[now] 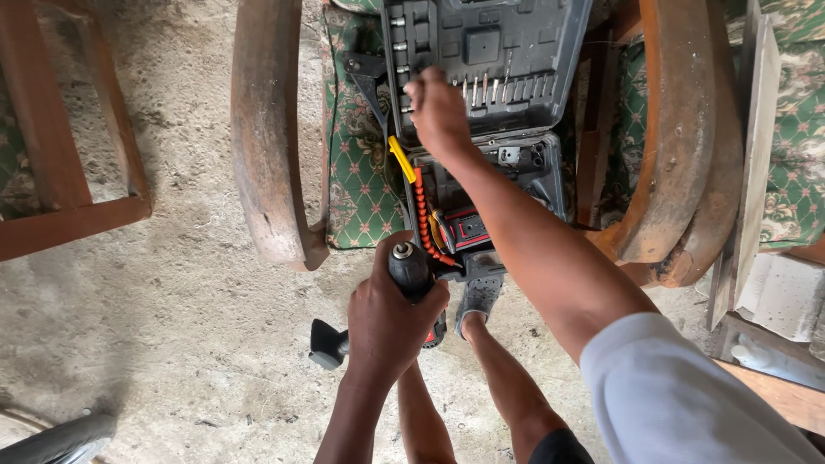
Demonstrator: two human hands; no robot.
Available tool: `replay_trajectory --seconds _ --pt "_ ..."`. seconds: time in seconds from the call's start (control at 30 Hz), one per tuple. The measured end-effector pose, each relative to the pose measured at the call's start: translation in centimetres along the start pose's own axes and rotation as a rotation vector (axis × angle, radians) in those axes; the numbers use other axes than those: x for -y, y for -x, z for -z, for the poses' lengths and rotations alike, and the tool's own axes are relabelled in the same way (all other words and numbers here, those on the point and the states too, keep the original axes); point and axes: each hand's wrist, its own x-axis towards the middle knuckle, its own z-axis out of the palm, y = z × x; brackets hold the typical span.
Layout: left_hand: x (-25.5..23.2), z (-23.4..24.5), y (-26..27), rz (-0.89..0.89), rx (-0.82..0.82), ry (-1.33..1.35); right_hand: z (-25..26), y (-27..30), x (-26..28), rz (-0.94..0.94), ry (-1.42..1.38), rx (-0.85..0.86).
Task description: Fixing and adjusting the license plate bracket on a white scooter using a power drill and hand tools.
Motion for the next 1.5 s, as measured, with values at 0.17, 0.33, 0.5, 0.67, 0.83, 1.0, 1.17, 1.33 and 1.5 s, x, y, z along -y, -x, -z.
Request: replay_trajectory --seconds 0.17,0.33,0.5,0.67,0.83,1.0,1.17,1.33,1.5 --pt "-0.4 -0.4 -0.5 -0.001 0.004 -0.008 1.2 0.2 -0.2 -0.392 -0.705 -0.105" --pt "-0.5 -0.3 -0.4 0.003 0.003 -0.052 -0.5 -1.6 -1.8 -0.549 -0.938 -0.09" --pt "-0.3 0.2 -0.4 -0.017 -0.004 0.005 0.5 -1.8 -0.9 -0.61 -0.864 0.005" --pt "0.0 0.3 -0.3 -0.011 -0.019 0.009 0.2 -2.4 -3.5 -0.582 -0.936 -0.005" --pt "0.4 0.3 -0.3 -0.025 -0.023 0.024 0.5 -2.5 -3.6 -0.566 -0.914 0.04" --pt "0.4 0.4 -0.5 -0.018 -0.013 0.031 0.5 -1.9 -1.2 -0.56 -0.869 0.034" --pt "0.3 0.5 -0.3 -0.018 -0.021 0.012 0.2 -2.5 -2.4 -0.58 -0.922 0.024" --pt "0.6 0.5 -0.3 -0.035 -0.026 0.026 0.3 -1.8 -2.0 -0.483 -0.879 -0.074" --pt "0.6 0.7 -0.2 -0.021 -0.018 0.031 0.0 -2.0 -3.2 -0.494 -0.964 -0.052"
